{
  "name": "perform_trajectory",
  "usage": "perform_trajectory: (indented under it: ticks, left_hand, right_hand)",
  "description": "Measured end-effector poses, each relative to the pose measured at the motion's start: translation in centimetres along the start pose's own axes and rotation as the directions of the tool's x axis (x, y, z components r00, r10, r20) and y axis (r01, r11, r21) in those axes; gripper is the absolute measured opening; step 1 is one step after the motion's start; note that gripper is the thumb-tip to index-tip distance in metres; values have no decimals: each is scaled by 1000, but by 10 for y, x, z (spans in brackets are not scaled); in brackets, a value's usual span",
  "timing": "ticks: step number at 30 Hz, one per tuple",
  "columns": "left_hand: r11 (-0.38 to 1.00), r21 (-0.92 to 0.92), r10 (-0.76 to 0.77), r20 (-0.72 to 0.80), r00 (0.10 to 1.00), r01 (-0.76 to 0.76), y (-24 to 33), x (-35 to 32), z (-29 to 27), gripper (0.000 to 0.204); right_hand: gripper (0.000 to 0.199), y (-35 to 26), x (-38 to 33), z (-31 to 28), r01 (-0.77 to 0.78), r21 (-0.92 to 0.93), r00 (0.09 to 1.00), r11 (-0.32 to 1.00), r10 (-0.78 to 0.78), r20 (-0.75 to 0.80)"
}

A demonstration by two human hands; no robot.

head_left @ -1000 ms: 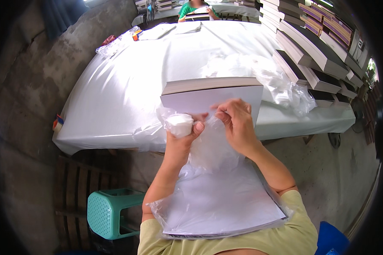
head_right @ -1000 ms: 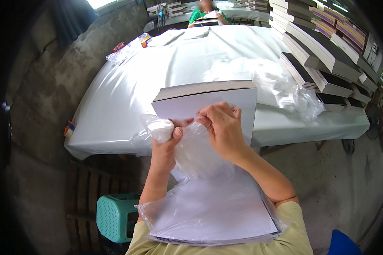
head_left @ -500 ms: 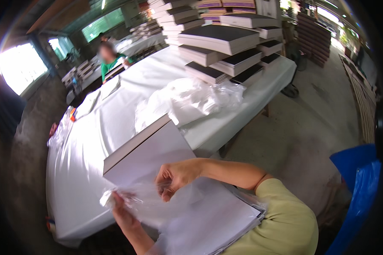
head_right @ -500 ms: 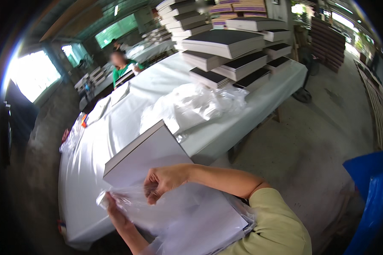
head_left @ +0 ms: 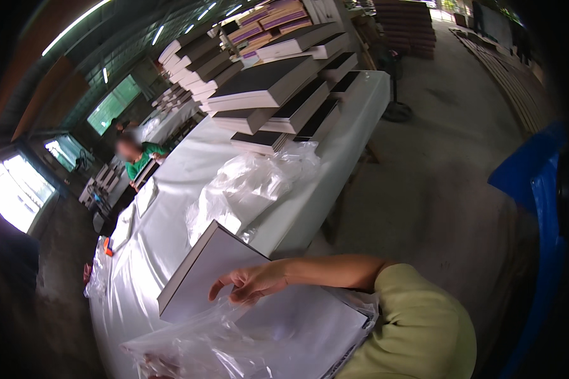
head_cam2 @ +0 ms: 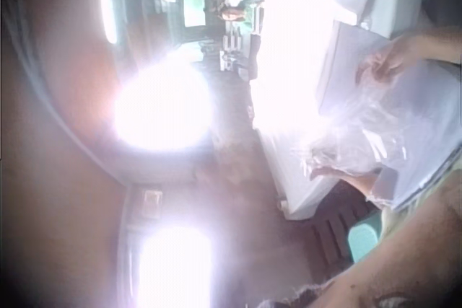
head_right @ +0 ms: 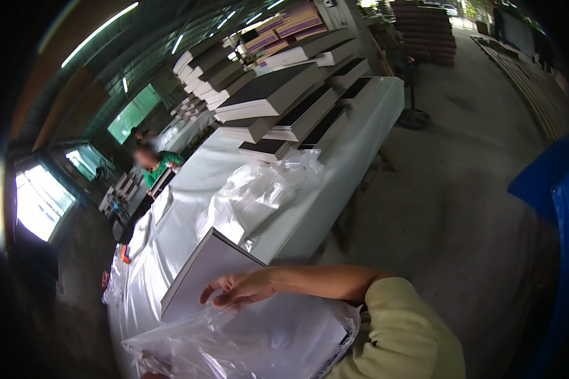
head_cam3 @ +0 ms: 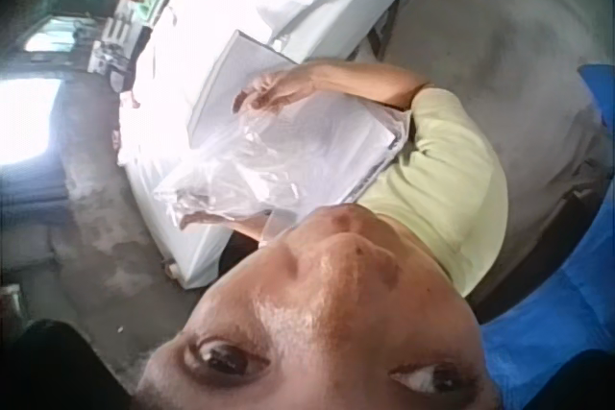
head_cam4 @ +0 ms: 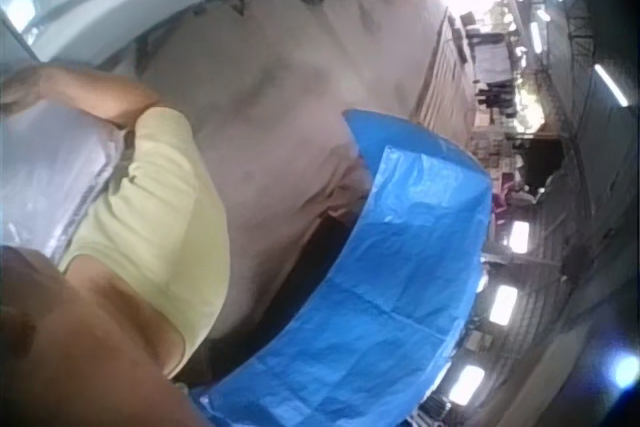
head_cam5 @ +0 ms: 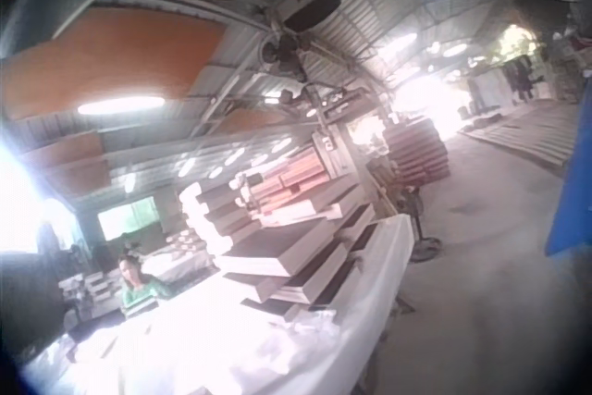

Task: The person picks up a book from a stack, places it on a table, and repeatedly attempts to slide a clear plastic sleeve over the cover.

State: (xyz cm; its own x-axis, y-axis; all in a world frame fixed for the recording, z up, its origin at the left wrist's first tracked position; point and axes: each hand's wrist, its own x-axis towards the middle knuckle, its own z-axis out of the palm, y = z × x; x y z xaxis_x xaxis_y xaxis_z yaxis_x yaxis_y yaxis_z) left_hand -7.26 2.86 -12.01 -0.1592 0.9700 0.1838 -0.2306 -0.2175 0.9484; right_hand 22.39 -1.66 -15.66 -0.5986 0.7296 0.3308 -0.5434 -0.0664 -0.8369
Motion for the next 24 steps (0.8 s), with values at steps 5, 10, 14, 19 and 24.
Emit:
perform_trajectory:
  ticks: [5, 10, 14, 19, 24]
  left_hand:
    - [997, 75, 16, 92, 996, -23, -10, -2, 23, 39]
    - [989, 148, -60, 215, 975, 29, -36, -21, 50, 38]
    - [986, 169, -58, 256, 965, 15, -45, -22, 58, 38]
    - [987, 157, -68, 288, 955, 23, -50, -19, 59, 38]
    - [982, 185, -94, 264, 960, 45, -60, -15, 45, 37]
  right_hand:
    - [62, 7, -3, -16, 88, -151, 969, 985, -50, 240]
    - [66, -28, -6, -9, 331, -98, 933, 939, -310, 183]
    - [43, -9, -6, -11, 203, -518, 945, 831, -28, 327]
    - [18, -14, -6, -7, 258, -527, 905, 810, -12, 425]
    - [50, -55, 0, 1, 559, 457, 816, 692, -558, -153]
